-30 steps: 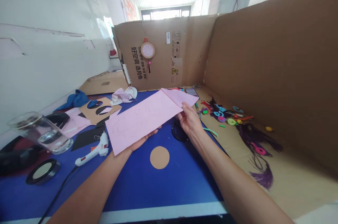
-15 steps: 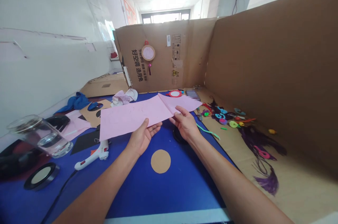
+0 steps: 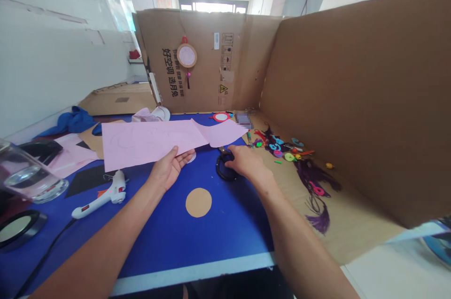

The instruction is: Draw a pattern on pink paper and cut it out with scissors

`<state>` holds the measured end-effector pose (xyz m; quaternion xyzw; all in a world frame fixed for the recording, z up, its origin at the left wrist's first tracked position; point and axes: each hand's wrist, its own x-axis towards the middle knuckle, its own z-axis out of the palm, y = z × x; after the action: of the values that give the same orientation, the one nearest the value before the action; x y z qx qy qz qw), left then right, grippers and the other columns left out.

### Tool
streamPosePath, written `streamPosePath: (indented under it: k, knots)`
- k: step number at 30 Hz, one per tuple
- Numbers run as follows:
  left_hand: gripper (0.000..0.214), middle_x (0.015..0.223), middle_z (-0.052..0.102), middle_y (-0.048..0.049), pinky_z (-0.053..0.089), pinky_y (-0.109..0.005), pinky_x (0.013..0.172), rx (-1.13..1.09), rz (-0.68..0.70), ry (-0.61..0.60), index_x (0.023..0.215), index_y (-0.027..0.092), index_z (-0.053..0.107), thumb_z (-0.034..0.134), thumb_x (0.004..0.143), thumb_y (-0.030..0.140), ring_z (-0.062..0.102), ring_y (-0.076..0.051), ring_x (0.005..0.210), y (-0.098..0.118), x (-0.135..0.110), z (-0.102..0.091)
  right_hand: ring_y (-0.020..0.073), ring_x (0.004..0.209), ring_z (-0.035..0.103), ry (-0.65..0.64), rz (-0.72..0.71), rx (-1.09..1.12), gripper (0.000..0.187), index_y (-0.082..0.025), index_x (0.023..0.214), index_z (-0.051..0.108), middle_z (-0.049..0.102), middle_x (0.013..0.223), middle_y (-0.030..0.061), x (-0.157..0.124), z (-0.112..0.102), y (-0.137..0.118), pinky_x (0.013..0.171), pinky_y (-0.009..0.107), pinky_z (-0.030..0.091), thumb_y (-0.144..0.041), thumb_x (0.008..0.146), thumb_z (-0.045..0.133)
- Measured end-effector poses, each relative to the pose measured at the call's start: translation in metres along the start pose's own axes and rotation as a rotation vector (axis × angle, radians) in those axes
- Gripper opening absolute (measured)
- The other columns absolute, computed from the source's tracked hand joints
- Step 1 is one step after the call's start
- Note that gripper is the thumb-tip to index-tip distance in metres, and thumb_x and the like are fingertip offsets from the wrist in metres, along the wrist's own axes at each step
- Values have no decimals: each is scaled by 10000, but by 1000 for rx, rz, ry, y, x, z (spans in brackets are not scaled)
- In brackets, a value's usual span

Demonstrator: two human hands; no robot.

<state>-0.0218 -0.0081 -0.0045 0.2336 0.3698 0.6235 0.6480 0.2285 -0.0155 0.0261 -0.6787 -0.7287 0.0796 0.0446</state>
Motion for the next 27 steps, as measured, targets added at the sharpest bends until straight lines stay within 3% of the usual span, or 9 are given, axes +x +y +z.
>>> streamPosePath:
  k: [4,9,16,21,27]
  knots:
    - [148,922,844,-154,679,-348,865,-3,11,-5,1107,100,676,529,1112,120,846,-233,841,0,1,-1,366,1206,747,-71,40,-29,634,-225,1552,616,780,1356,175,0,4,-11,839,375,504,-370,946,732]
    - [150,940,847,-164,680,-379,924,-2,26,-5,1126,88,677,531,1110,118,850,-237,859,1,1,-2,391,1148,772,-69,116,-38,673,-181,1534,592,803,1276,212,-3,5,-20,805,391,512,-326,888,715]
    - [153,949,852,-143,672,-386,985,-31,44,16,1144,109,677,529,1107,118,852,-225,862,7,9,-6,376,1138,776,41,77,-56,603,-173,1462,629,786,1261,222,-5,9,-24,838,382,529,-260,870,712]
    - [180,971,850,-165,662,-408,1015,-33,43,11,1219,99,673,541,1104,141,854,-239,882,7,13,-12,346,1202,758,-3,3,46,662,-225,1535,610,786,1315,174,-7,8,-22,863,350,523,-295,887,723]
    - [215,988,846,-151,673,-381,955,-64,59,17,1283,107,662,553,1099,135,853,-236,875,9,13,-15,388,1196,757,-54,-28,30,651,-245,1511,670,805,1309,163,-12,5,-26,810,380,506,-242,860,695]
